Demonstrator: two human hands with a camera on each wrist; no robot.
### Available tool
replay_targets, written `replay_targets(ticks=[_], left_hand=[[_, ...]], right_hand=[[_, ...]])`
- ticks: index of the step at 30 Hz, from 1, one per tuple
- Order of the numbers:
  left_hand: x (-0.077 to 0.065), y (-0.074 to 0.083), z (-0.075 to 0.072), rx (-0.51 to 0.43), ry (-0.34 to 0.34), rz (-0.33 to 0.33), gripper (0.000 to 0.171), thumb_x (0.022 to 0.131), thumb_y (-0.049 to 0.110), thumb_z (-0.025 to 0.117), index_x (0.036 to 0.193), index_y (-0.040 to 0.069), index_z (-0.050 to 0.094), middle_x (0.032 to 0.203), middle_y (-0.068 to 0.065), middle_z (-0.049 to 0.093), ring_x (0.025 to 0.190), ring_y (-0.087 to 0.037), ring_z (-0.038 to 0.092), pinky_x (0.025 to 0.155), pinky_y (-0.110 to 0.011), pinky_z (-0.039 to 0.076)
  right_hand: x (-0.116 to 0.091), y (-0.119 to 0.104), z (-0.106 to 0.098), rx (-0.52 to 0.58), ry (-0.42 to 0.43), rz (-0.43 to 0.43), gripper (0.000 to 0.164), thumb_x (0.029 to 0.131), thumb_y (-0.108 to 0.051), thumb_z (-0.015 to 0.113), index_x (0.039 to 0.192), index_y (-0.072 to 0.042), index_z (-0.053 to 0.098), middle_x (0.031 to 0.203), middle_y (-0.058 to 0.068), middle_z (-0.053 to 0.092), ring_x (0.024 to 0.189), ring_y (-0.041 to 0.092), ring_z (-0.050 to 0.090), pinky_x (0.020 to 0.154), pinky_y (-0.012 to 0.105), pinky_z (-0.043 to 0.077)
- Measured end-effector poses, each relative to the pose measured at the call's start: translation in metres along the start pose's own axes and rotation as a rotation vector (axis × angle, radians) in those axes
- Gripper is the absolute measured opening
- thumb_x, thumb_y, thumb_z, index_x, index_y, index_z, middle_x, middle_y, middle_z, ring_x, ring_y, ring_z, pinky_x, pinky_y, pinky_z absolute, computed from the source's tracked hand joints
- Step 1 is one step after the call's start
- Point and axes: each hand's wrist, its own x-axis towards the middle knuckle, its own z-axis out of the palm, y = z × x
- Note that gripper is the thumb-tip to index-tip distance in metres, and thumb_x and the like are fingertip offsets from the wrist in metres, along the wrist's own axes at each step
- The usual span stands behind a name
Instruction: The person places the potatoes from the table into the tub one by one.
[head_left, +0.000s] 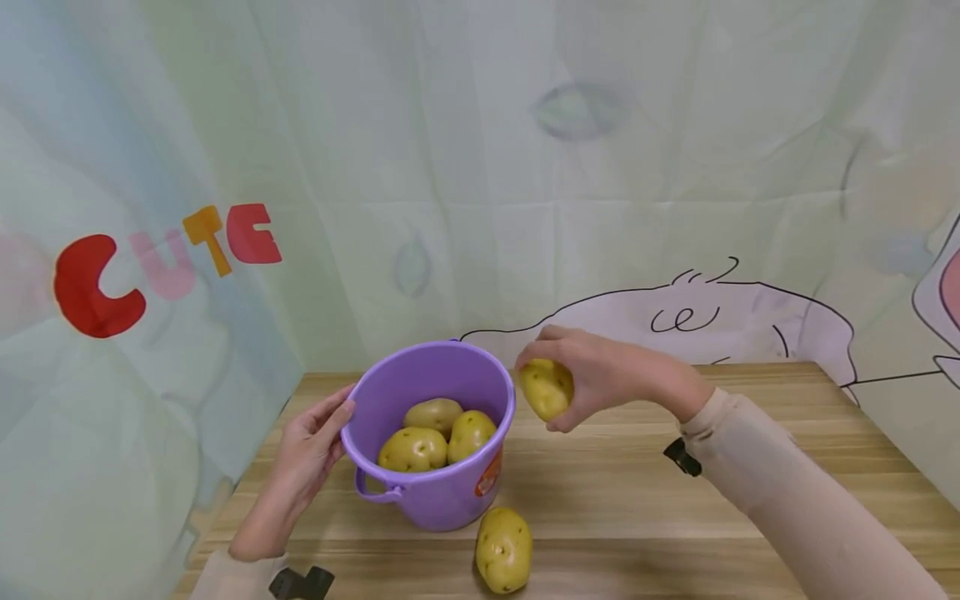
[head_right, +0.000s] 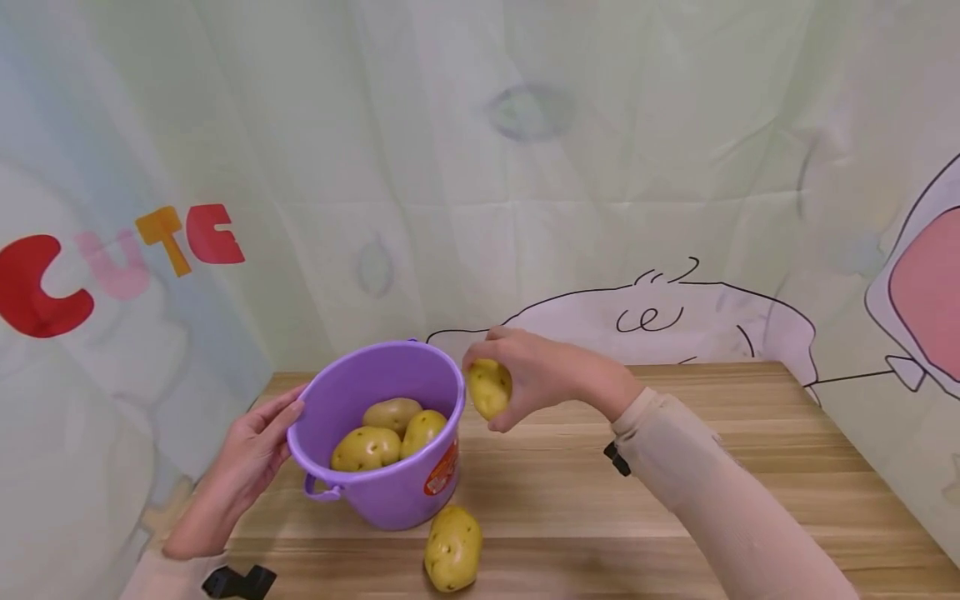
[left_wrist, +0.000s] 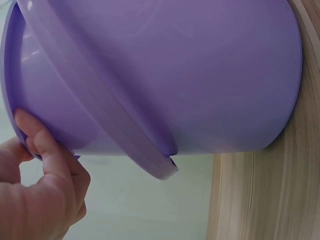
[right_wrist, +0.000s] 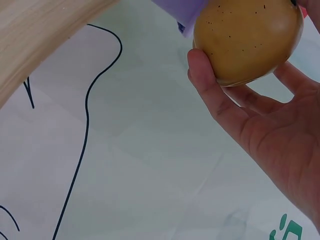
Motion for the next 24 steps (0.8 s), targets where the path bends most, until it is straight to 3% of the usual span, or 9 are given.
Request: replay_targets(ticks=[9, 24], left_hand=[[0.001, 0.0, 0.001, 0.007, -0.006, -0.003, 0.057, 0.103, 0.015, 0.057, 0.147, -0.014, 0.034, 0.108, 0.002, 0.068, 0.092, -0.008, 0.066, 0.078, -0.018, 0.058], [0.001, 0.001, 0.001, 0.025, 0.009, -0.004, 0.056, 0.103, 0.015, 0.057, 0.146, -0.014, 0.036, 0.103, -0.001, 0.066, 0.082, -0.006, 0.064, 0.069, -0.014, 0.057]], right_hand=[[0.023, -0.006, -0.001, -0.033, 0.02, -0.052, 0.062, 0.071, -0.032, 0.086, 0.124, -0.011, 0.062, 0.107, 0.004, 0.053, 0.09, 0.015, 0.054, 0.073, 0.025, 0.055], [0.056, -0.013, 0.015, -0.028, 0.039, -0.081, 0.063, 0.075, -0.035, 0.084, 0.127, -0.01, 0.058, 0.11, 0.009, 0.052, 0.094, 0.017, 0.052, 0.076, 0.024, 0.053]])
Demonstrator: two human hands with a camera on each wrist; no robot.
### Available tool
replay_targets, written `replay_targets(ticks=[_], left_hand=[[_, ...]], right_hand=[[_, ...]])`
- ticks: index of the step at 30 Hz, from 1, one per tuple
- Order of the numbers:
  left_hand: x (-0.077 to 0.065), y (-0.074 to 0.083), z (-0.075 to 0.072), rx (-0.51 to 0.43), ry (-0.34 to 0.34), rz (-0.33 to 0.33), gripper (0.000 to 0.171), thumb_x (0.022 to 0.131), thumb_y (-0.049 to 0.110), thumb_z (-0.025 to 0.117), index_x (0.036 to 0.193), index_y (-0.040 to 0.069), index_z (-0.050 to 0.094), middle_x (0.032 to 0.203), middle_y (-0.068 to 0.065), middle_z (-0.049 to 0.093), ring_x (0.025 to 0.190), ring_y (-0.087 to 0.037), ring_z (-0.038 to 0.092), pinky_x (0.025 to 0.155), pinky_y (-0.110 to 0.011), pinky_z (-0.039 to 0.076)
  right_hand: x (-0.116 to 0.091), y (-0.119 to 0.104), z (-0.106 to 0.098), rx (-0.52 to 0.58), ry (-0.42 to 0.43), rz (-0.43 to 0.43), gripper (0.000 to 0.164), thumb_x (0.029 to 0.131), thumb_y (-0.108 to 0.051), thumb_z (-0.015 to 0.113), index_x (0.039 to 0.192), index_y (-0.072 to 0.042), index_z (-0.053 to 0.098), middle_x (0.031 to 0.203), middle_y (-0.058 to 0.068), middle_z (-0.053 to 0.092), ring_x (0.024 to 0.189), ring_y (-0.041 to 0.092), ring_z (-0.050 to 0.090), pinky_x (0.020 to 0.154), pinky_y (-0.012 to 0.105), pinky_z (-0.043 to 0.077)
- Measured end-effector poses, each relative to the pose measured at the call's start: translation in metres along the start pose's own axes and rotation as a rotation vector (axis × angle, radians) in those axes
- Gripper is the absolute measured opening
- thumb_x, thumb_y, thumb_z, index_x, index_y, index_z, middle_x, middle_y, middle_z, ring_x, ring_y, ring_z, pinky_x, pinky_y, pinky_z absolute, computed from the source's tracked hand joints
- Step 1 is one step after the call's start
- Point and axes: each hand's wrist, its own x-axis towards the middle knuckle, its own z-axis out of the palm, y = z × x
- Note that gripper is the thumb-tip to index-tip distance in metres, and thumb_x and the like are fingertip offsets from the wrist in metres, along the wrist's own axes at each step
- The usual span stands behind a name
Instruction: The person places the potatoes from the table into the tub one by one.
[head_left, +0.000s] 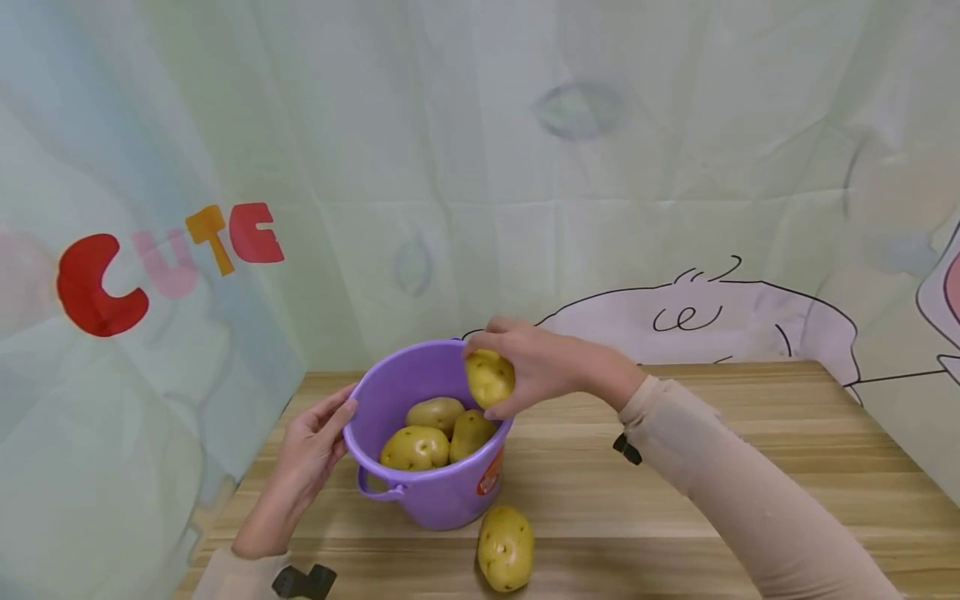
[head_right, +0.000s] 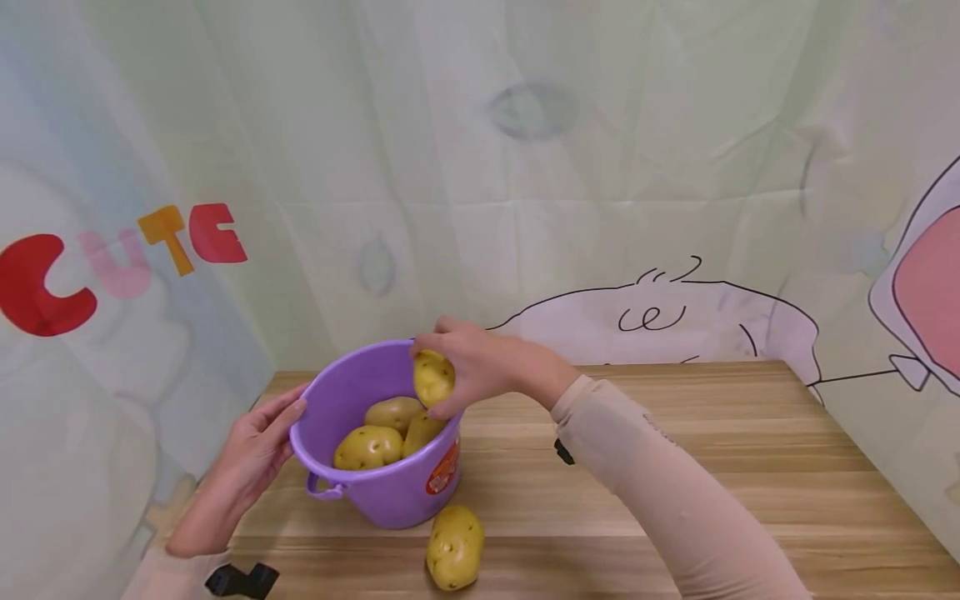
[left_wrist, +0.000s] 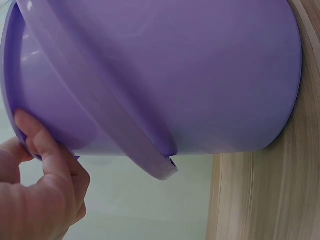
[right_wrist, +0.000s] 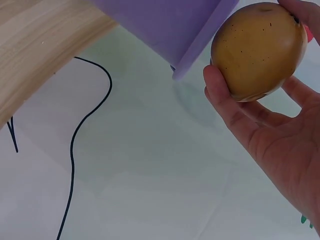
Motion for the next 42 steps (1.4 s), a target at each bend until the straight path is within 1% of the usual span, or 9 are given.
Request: replay_targets(ticks=[6, 12, 18, 23, 30, 33, 36, 39, 42], left_hand=[[0.0, 0.0, 0.0, 0.011, 0.006, 0.008, 0.055, 0.103, 0.015, 0.058, 0.145, -0.014, 0.037, 0.101, -0.001, 0.066, 0.074, -0.003, 0.061, 0.059, -0.011, 0.054], [-0.001, 0.001, 0.0, 0.009, 0.001, 0.003, 0.056, 0.103, 0.015, 0.057, 0.146, -0.015, 0.036, 0.101, 0.0, 0.066, 0.077, -0.004, 0.062, 0.063, -0.012, 0.055], [-0.001, 0.0, -0.001, 0.032, 0.008, 0.015, 0.055, 0.103, 0.016, 0.058, 0.145, -0.014, 0.038, 0.093, 0.0, 0.064, 0.064, -0.001, 0.053, 0.05, -0.009, 0.046], [0.0, -0.001, -0.001, 0.02, 0.009, 0.023, 0.055, 0.103, 0.015, 0.058, 0.144, -0.015, 0.038, 0.094, -0.001, 0.064, 0.063, -0.001, 0.053, 0.049, -0.009, 0.046], [0.0, -0.001, -0.002, 0.033, 0.018, 0.022, 0.054, 0.103, 0.016, 0.059, 0.144, -0.014, 0.04, 0.094, -0.001, 0.065, 0.061, -0.001, 0.051, 0.048, -0.009, 0.045], [0.0, -0.002, -0.003, 0.025, 0.013, 0.02, 0.054, 0.103, 0.016, 0.059, 0.144, -0.014, 0.04, 0.096, -0.002, 0.065, 0.064, -0.002, 0.053, 0.051, -0.01, 0.047], [0.0, -0.001, -0.003, -0.005, -0.008, 0.009, 0.055, 0.103, 0.015, 0.058, 0.145, -0.013, 0.038, 0.103, -0.001, 0.066, 0.078, -0.004, 0.063, 0.065, -0.013, 0.056], [0.001, -0.001, -0.004, -0.027, -0.022, -0.005, 0.055, 0.103, 0.015, 0.057, 0.147, -0.012, 0.036, 0.108, 0.0, 0.066, 0.091, -0.008, 0.067, 0.078, -0.019, 0.059], [0.001, -0.001, -0.004, -0.032, -0.029, -0.009, 0.056, 0.104, 0.016, 0.057, 0.147, -0.012, 0.035, 0.109, 0.001, 0.066, 0.095, -0.009, 0.067, 0.081, -0.021, 0.058]], right_hand=[[0.009, -0.001, 0.008, -0.017, 0.0, 0.018, 0.065, 0.076, -0.036, 0.083, 0.13, -0.009, 0.058, 0.112, 0.01, 0.051, 0.093, 0.018, 0.053, 0.076, 0.024, 0.053], [0.018, -0.005, 0.017, -0.035, 0.015, 0.016, 0.065, 0.079, -0.037, 0.083, 0.131, -0.008, 0.057, 0.119, 0.014, 0.049, 0.098, 0.021, 0.054, 0.081, 0.026, 0.053], [0.022, -0.008, 0.021, -0.016, 0.061, 0.018, 0.059, 0.082, -0.037, 0.081, 0.129, -0.008, 0.059, 0.13, 0.013, 0.043, 0.108, 0.021, 0.053, 0.092, 0.029, 0.052], [0.022, -0.007, 0.021, -0.017, 0.094, -0.015, 0.055, 0.082, -0.035, 0.082, 0.124, -0.006, 0.061, 0.124, 0.013, 0.047, 0.106, 0.023, 0.055, 0.092, 0.029, 0.053], [0.015, -0.005, 0.022, 0.004, 0.055, 0.013, 0.05, 0.085, -0.031, 0.081, 0.124, -0.007, 0.06, 0.119, 0.01, 0.051, 0.104, 0.02, 0.055, 0.089, 0.027, 0.054], [0.01, -0.005, 0.023, 0.005, 0.068, -0.002, 0.049, 0.085, -0.03, 0.08, 0.123, -0.007, 0.06, 0.118, 0.009, 0.052, 0.103, 0.02, 0.056, 0.088, 0.027, 0.055], [0.006, -0.002, 0.025, -0.005, 0.092, -0.024, 0.049, 0.084, -0.03, 0.08, 0.123, -0.006, 0.06, 0.118, 0.01, 0.054, 0.104, 0.02, 0.056, 0.087, 0.026, 0.055], [0.001, -0.001, 0.024, -0.007, 0.115, -0.038, 0.049, 0.084, -0.03, 0.079, 0.123, -0.006, 0.061, 0.118, 0.011, 0.056, 0.104, 0.02, 0.057, 0.086, 0.026, 0.056], [-0.004, -0.001, 0.021, -0.008, 0.131, -0.043, 0.049, 0.085, -0.03, 0.078, 0.123, -0.005, 0.061, 0.119, 0.011, 0.056, 0.104, 0.019, 0.058, 0.085, 0.027, 0.057]])
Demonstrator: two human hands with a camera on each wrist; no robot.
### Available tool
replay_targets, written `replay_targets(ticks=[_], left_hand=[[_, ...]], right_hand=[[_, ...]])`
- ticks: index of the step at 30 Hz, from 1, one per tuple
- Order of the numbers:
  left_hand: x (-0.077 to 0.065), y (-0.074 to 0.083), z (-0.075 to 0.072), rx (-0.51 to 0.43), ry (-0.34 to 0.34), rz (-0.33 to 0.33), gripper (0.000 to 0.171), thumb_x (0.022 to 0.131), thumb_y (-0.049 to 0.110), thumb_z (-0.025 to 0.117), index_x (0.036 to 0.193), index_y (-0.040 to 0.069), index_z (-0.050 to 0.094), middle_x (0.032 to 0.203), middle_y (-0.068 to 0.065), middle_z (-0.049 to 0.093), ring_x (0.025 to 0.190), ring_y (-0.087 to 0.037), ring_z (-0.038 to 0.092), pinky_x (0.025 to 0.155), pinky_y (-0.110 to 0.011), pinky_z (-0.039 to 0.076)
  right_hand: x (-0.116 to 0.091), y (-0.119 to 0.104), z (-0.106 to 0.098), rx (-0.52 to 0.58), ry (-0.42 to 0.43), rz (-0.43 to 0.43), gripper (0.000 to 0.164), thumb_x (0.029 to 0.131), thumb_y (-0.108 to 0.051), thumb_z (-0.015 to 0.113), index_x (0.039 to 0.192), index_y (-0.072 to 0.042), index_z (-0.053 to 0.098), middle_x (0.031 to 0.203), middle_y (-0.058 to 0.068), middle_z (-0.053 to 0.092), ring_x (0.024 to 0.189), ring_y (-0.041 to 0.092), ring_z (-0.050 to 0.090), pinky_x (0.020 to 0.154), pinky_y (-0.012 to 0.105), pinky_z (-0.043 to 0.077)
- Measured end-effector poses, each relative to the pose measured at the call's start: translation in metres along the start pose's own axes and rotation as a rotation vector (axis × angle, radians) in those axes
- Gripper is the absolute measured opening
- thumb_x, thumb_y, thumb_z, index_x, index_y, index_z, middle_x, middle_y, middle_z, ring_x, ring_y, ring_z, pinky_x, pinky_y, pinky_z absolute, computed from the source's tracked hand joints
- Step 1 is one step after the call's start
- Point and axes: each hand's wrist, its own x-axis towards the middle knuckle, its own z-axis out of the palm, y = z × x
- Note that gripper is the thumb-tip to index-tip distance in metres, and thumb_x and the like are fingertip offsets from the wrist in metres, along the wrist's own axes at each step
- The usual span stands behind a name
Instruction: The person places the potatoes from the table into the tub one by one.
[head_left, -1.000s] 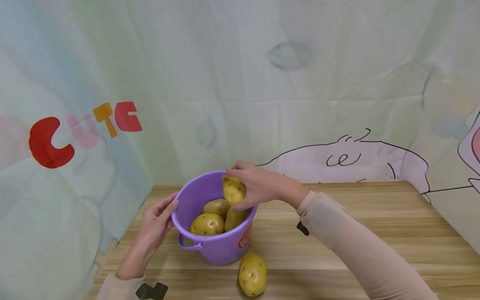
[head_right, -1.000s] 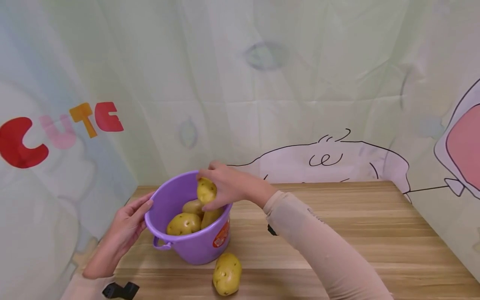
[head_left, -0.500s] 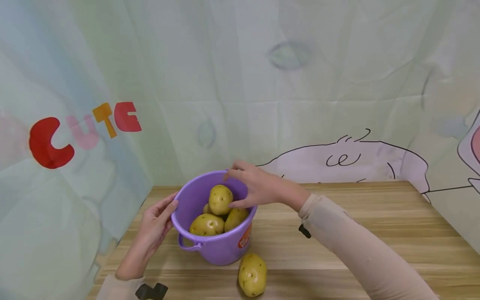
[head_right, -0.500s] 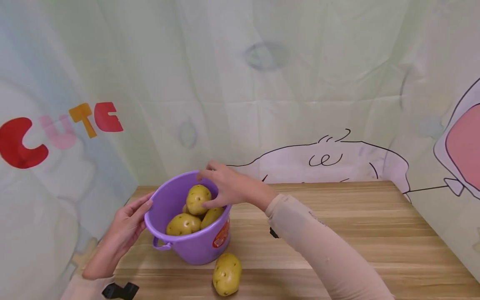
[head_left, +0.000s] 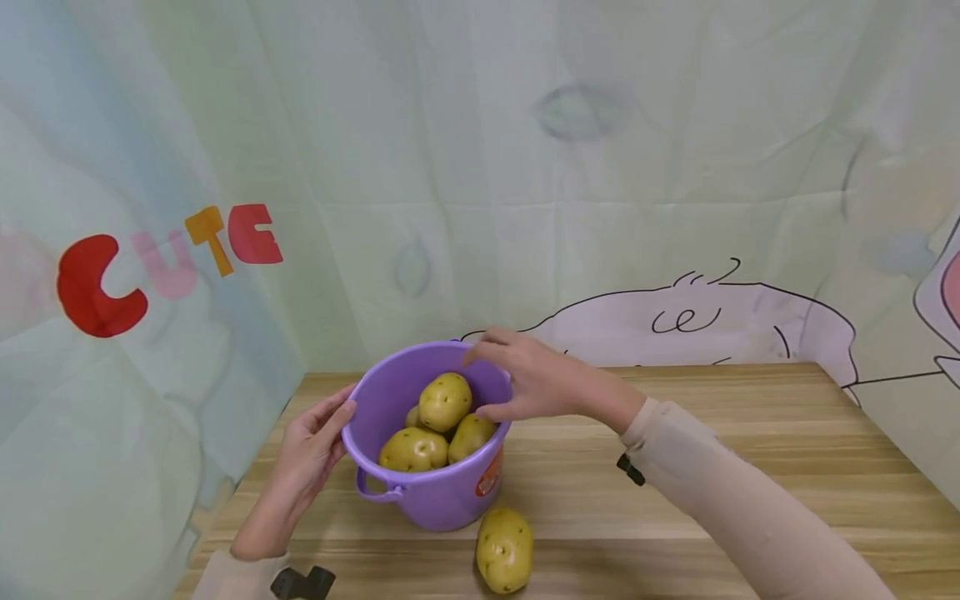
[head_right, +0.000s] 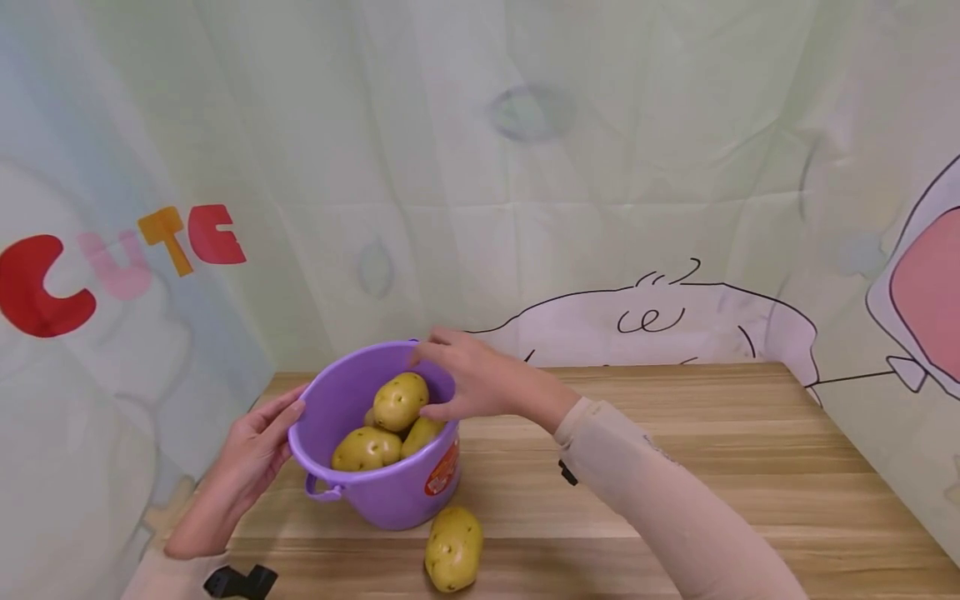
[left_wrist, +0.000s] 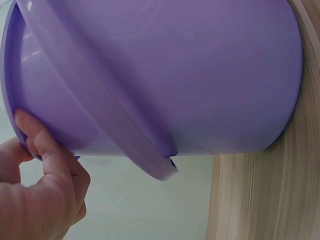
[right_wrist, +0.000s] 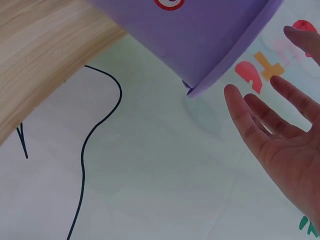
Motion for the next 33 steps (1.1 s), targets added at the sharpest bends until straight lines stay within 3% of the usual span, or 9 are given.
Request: replay_targets(ticks=[12, 19, 26, 33], left_hand=[[-0.001, 0.0, 0.0, -0.002, 0.008, 0.002, 0.057, 0.104, 0.015, 0.056, 0.147, -0.013, 0.033, 0.109, 0.001, 0.066, 0.096, -0.009, 0.067, 0.082, -0.021, 0.058], [-0.001, 0.001, 0.001, -0.007, 0.007, 0.008, 0.057, 0.104, 0.015, 0.057, 0.147, -0.014, 0.034, 0.108, 0.002, 0.067, 0.095, -0.008, 0.067, 0.081, -0.02, 0.058], [-0.001, 0.002, 0.002, -0.022, 0.009, 0.012, 0.051, 0.103, 0.015, 0.057, 0.145, -0.01, 0.04, 0.108, 0.001, 0.066, 0.095, -0.009, 0.067, 0.083, -0.021, 0.058], [-0.002, 0.002, 0.002, -0.014, 0.003, 0.01, 0.056, 0.104, 0.015, 0.057, 0.147, -0.013, 0.034, 0.108, -0.001, 0.065, 0.094, -0.009, 0.067, 0.082, -0.021, 0.058]], right_hand=[[-0.018, -0.01, -0.005, -0.059, 0.047, -0.013, 0.042, 0.084, -0.026, 0.078, 0.117, -0.004, 0.064, 0.103, 0.007, 0.054, 0.088, 0.015, 0.05, 0.071, 0.023, 0.051], [-0.037, -0.011, -0.002, -0.065, 0.068, -0.043, 0.035, 0.082, -0.023, 0.078, 0.11, -0.01, 0.062, 0.093, -0.001, 0.047, 0.074, 0.015, 0.048, 0.058, 0.019, 0.047], [-0.059, -0.011, 0.005, -0.038, 0.062, -0.03, 0.03, 0.083, -0.022, 0.078, 0.108, -0.009, 0.067, 0.1, -0.002, 0.055, 0.074, 0.009, 0.052, 0.06, 0.016, 0.05], [-0.073, -0.015, 0.013, -0.074, -0.01, -0.022, 0.031, 0.083, -0.028, 0.078, 0.107, -0.011, 0.067, 0.1, -0.003, 0.06, 0.082, 0.007, 0.057, 0.072, 0.018, 0.054]])
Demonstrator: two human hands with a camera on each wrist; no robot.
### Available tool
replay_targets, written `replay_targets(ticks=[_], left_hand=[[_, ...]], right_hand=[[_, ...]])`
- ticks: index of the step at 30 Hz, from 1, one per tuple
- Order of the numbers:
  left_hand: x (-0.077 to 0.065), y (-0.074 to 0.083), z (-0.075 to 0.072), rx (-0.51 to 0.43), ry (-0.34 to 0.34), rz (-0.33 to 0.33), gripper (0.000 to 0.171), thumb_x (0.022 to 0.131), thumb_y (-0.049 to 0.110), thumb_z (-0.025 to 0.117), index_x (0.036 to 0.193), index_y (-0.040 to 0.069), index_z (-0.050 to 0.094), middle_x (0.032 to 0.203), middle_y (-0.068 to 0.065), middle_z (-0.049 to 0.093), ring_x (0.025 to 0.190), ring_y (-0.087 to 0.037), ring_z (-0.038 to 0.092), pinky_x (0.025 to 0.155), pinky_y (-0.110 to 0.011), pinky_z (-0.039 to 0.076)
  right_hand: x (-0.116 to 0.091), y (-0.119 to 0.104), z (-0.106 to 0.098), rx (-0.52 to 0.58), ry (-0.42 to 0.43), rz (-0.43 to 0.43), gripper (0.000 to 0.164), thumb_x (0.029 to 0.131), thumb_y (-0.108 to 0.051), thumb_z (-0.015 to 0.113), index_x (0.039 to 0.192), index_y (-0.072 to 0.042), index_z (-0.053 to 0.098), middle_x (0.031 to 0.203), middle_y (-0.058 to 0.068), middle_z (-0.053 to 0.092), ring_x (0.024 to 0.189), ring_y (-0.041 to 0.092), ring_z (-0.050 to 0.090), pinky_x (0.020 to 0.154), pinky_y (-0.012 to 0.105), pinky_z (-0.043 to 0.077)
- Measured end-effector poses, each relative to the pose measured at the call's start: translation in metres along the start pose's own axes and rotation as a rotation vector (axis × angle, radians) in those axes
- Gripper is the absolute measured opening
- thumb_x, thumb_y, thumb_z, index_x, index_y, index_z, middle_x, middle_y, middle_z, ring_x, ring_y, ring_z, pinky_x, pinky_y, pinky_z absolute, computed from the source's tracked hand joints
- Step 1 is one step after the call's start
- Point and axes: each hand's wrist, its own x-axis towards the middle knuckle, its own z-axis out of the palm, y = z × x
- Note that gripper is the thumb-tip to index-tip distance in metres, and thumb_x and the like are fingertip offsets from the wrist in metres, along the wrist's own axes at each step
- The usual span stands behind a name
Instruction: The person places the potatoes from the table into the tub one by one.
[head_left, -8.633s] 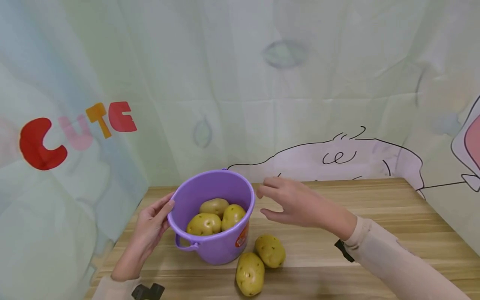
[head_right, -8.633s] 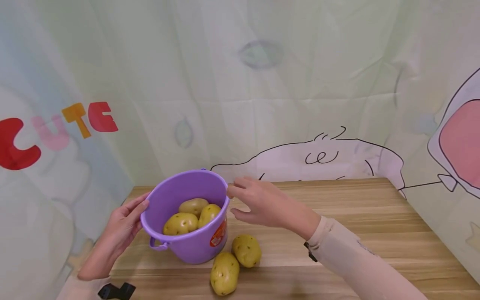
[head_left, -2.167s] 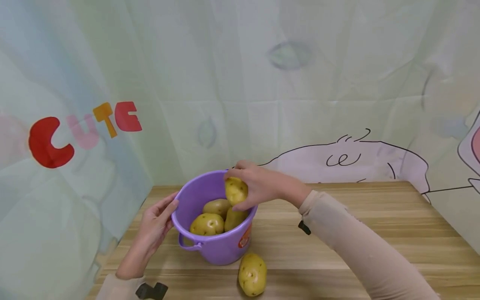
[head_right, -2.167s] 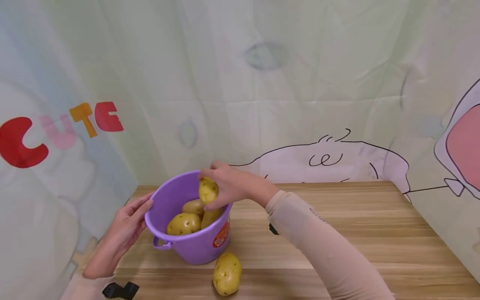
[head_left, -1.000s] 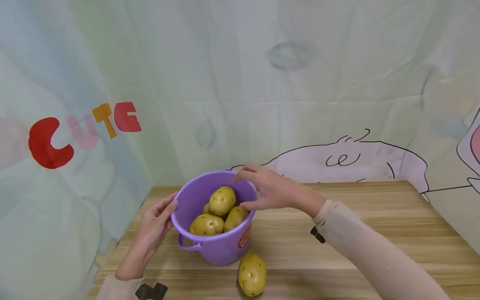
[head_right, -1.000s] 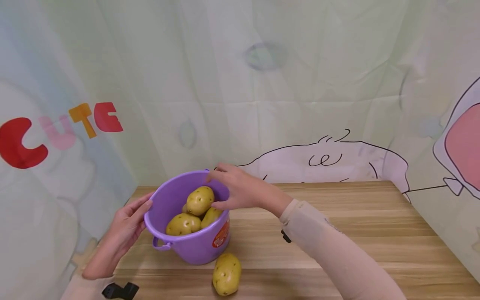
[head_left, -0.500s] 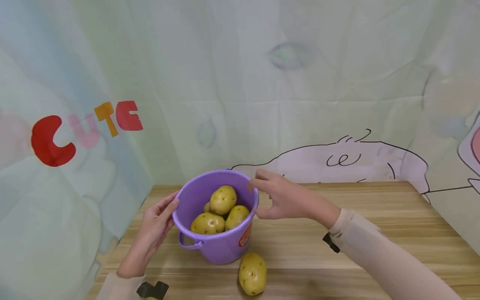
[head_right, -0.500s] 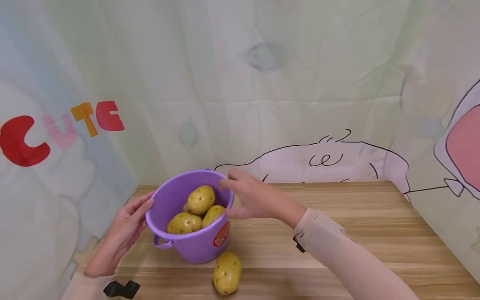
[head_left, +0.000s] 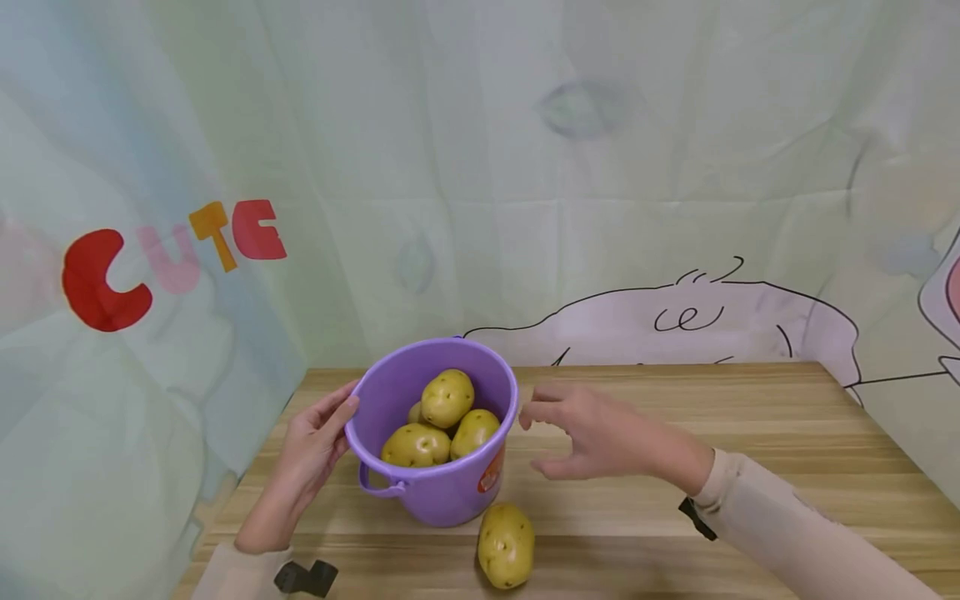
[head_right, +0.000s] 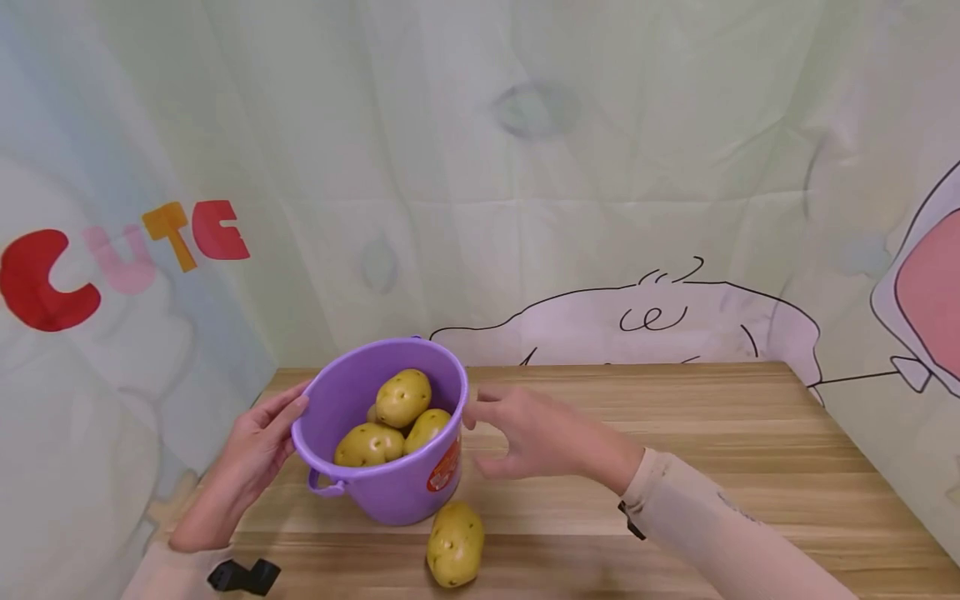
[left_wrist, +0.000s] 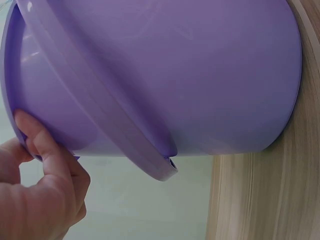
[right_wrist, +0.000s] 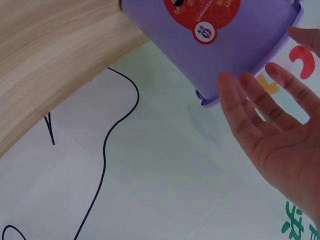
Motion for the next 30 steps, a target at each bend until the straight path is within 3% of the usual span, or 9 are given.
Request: replay_targets(ticks=[5, 12, 19, 30], left_hand=[[0.0, -0.001, 0.0, 0.002, 0.002, 0.003, 0.057, 0.104, 0.015, 0.056, 0.147, -0.014, 0.033, 0.108, -0.001, 0.066, 0.092, -0.009, 0.067, 0.079, -0.019, 0.059], [0.0, -0.001, -0.001, 0.004, -0.004, 0.004, 0.057, 0.104, 0.015, 0.055, 0.147, -0.015, 0.032, 0.108, -0.001, 0.065, 0.093, -0.009, 0.066, 0.079, -0.019, 0.059], [0.0, 0.0, -0.001, 0.01, -0.012, -0.003, 0.057, 0.105, 0.015, 0.055, 0.148, -0.014, 0.032, 0.11, -0.001, 0.064, 0.094, -0.009, 0.066, 0.08, -0.02, 0.058], [0.0, 0.0, -0.001, 0.014, -0.014, -0.004, 0.057, 0.105, 0.015, 0.054, 0.148, -0.014, 0.032, 0.11, 0.0, 0.065, 0.096, -0.009, 0.066, 0.082, -0.021, 0.058]], right_hand=[[-0.009, -0.001, 0.009, -0.051, -0.083, -0.003, 0.032, 0.082, -0.031, 0.079, 0.106, -0.013, 0.066, 0.098, -0.004, 0.06, 0.081, 0.006, 0.058, 0.072, 0.017, 0.054], [-0.019, -0.005, 0.026, -0.003, -0.177, 0.011, 0.036, 0.083, -0.029, 0.078, 0.112, -0.012, 0.064, 0.105, -0.004, 0.06, 0.089, 0.005, 0.059, 0.078, 0.017, 0.054], [-0.026, -0.009, 0.046, -0.011, -0.191, -0.021, 0.047, 0.085, -0.038, 0.078, 0.123, -0.013, 0.063, 0.114, -0.002, 0.059, 0.095, 0.006, 0.059, 0.082, 0.016, 0.054], [-0.025, -0.017, 0.074, -0.066, -0.214, -0.089, 0.06, 0.085, -0.044, 0.077, 0.135, -0.018, 0.057, 0.131, 0.008, 0.054, 0.113, 0.016, 0.058, 0.095, 0.028, 0.053]])
